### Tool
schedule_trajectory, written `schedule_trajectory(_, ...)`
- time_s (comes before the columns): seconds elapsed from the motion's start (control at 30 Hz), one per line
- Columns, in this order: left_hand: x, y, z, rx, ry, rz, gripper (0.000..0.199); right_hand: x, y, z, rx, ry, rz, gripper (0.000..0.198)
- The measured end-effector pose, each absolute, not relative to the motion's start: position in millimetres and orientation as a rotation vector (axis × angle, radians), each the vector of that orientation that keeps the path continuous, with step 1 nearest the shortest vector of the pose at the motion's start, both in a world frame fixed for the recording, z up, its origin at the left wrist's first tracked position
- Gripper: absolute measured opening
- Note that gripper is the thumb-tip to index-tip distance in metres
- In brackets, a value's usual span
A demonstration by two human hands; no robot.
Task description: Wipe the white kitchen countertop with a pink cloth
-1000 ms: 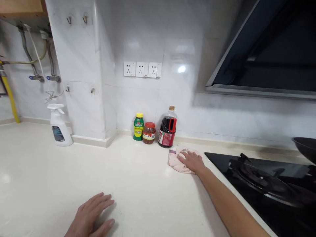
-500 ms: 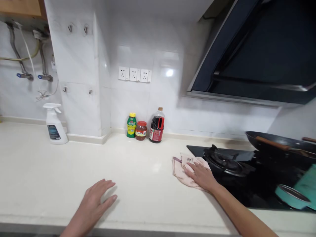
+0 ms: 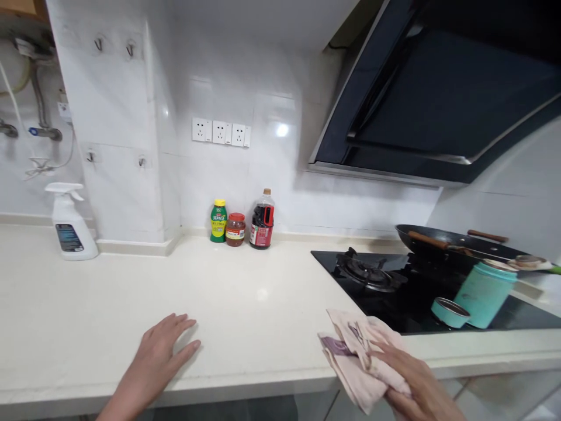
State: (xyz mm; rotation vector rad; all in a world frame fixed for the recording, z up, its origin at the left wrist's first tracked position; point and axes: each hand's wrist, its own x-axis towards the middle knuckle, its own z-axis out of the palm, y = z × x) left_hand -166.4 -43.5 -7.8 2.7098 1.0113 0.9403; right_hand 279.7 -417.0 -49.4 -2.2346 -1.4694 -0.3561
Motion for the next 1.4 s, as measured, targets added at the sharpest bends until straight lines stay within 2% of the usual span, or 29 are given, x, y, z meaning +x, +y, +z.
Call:
schedule_trajectory(0.2,-165.4,-48.8,-2.7,2.756,1.008,0.866,0.047,275.6,-366.2,-18.8,-2.369,-1.489,-0.276,0.052)
schedule_trajectory(0.4,-164.6,-47.3,-4.3,2.763,1.010,0.890,0.046,281.3,-259.0,18.3,-2.606,-1.441,-0.156,0.055)
schedule_trajectory(0.57,-160.7,-53.1,4.7,2.707,1.054,0.867,0.045,258.9,-155.3,38.9,-2.542,-1.468,-0.042,0.063)
schedule_trajectory(0.73,-159.2,-53.3,3.1,2.629,1.102,0.846,0.049,167.1,-94.2,54.0,-2.227,-1.844,0.096,0.062)
schedule_trajectory(0.83,-159.3,-46.8,-4.1,2.554,1.131,0.922,0.056,101.2,-94.0,56.6,-1.936,-2.127,0.177,0.057)
schedule_trajectory(0.93,-160.6,-39.8,-7.9,2.486,1.095,1.004,0.059,53.4,-118.4,53.3,-1.669,-2.324,0.250,0.064)
schedule_trajectory(1.0,-162.0,-37.3,-6.4,2.448,1.050,1.008,0.059,39.4,-140.7,49.7,-1.523,-2.372,0.302,0.066)
schedule_trajectory(1.07,-163.4,-37.5,-2.2,2.418,1.029,0.967,0.059,41.7,-161.0,46.6,-1.467,-2.352,0.327,0.060)
schedule_trajectory(1.27,-163.6,-45.4,8.4,2.464,1.076,0.816,0.059,131.9,-198.0,40.5,-1.977,-1.981,0.083,0.052)
schedule_trajectory(1.4,-163.3,-46.7,6.7,2.535,1.065,0.787,0.056,212.9,-243.0,34.6,-2.323,-1.615,-0.066,0.060)
